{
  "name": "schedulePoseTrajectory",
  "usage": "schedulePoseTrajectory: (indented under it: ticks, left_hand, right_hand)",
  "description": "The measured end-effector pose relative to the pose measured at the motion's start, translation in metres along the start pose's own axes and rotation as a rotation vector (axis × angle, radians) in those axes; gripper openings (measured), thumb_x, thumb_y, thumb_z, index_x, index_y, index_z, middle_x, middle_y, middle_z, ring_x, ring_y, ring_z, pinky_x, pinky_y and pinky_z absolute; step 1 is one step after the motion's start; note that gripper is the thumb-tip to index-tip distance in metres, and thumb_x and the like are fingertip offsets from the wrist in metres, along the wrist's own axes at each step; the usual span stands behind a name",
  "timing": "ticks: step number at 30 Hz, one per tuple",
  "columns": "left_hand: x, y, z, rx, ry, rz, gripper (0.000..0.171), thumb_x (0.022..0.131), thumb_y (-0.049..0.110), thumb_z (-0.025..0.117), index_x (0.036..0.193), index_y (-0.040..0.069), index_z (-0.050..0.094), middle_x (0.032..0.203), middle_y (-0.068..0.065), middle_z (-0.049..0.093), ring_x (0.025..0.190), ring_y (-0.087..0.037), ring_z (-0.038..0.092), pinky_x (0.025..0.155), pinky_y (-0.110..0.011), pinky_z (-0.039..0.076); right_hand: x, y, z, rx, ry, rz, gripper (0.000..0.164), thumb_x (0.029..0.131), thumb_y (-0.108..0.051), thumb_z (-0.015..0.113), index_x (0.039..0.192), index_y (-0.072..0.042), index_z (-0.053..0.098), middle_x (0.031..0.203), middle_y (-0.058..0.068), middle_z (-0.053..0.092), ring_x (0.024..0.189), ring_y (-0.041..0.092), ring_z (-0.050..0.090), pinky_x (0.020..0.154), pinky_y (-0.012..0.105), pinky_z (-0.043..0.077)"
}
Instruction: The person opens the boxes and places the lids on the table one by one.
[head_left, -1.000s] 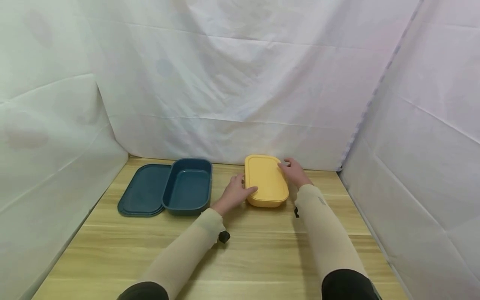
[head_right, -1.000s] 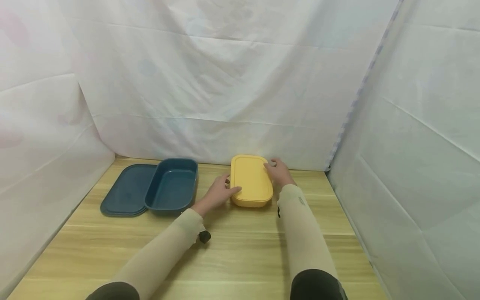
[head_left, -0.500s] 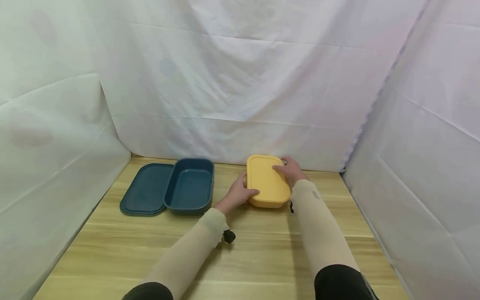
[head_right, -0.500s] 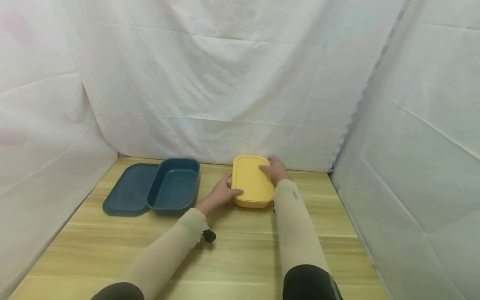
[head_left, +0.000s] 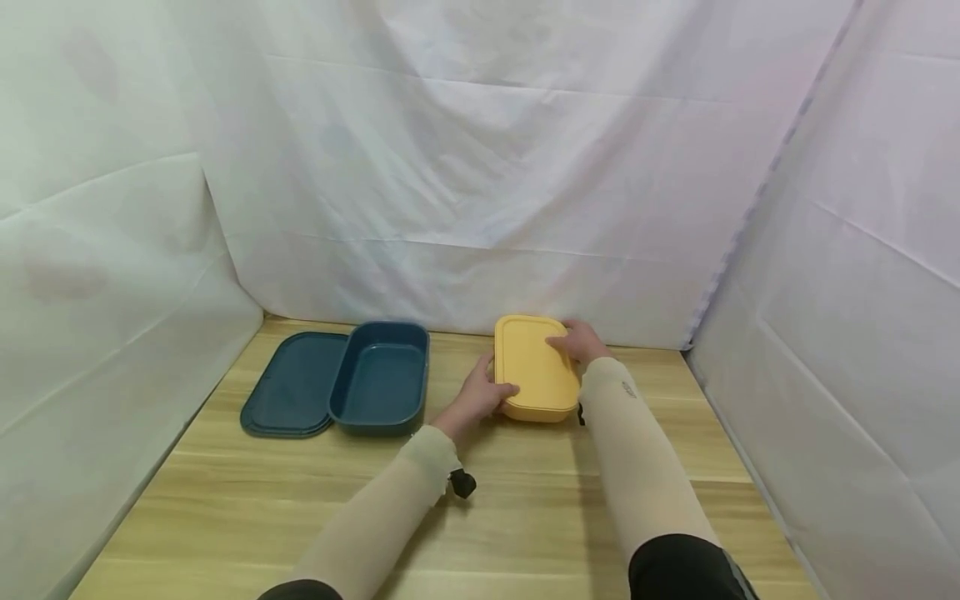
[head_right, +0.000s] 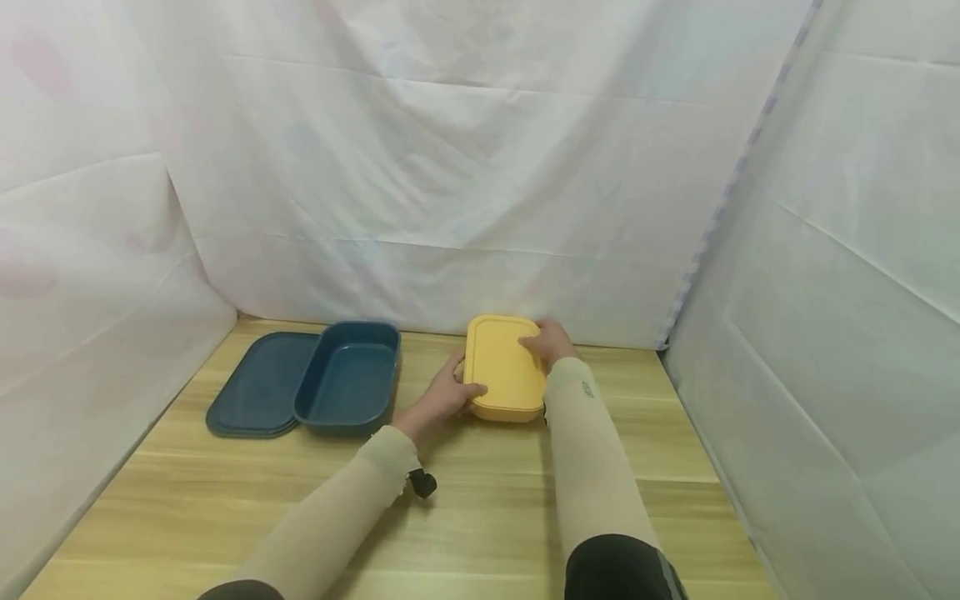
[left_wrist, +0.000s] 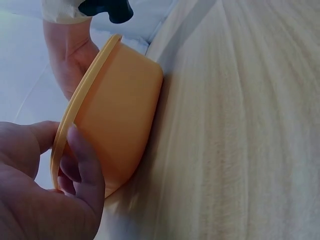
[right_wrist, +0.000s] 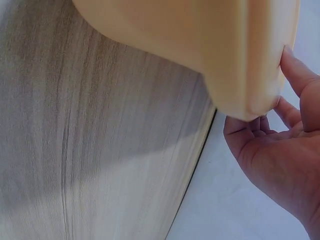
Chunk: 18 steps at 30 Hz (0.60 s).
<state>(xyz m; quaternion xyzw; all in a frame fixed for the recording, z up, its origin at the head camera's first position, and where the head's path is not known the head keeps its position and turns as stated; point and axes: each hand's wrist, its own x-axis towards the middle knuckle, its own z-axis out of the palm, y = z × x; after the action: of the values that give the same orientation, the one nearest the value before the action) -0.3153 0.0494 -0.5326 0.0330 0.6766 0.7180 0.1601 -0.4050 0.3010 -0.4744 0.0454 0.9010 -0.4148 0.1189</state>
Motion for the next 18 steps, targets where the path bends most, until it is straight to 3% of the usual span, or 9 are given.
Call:
schedulePoseTrajectory:
  ticks: [9,18]
  left_hand:
    - [-0.0034,-0.0033,0.0007,-0.017,0.036,-0.009,0.106,0.098,0.004,0.082,0.179,0.018,0.016,0.124,-0.022,0.071,0.075,-0.021,0.074,0.069,-0.034,0.063]
    - [-0.0045,-0.0022,0.0039,-0.025,0.032,-0.003,0.103,0.099,0.004,0.081,0.179,0.019,0.018,0.123,-0.023,0.069,0.070,-0.018,0.071,0.066,-0.031,0.063]
  right_hand:
    - [-0.0010,0.0015,0.0025,-0.018,-0.004,-0.024,0.073,0.111,-0.032,0.070,0.169,0.000,0.038,0.153,0.027,0.056,0.112,0.034,0.062,0.095,0.048,0.055]
    - [-0.0035,0.0079,-0.0012,0.042,-0.024,-0.039,0.074,0.112,-0.032,0.068,0.171,-0.002,0.034,0.159,0.028,0.051,0.128,0.039,0.064,0.102,0.052,0.057]
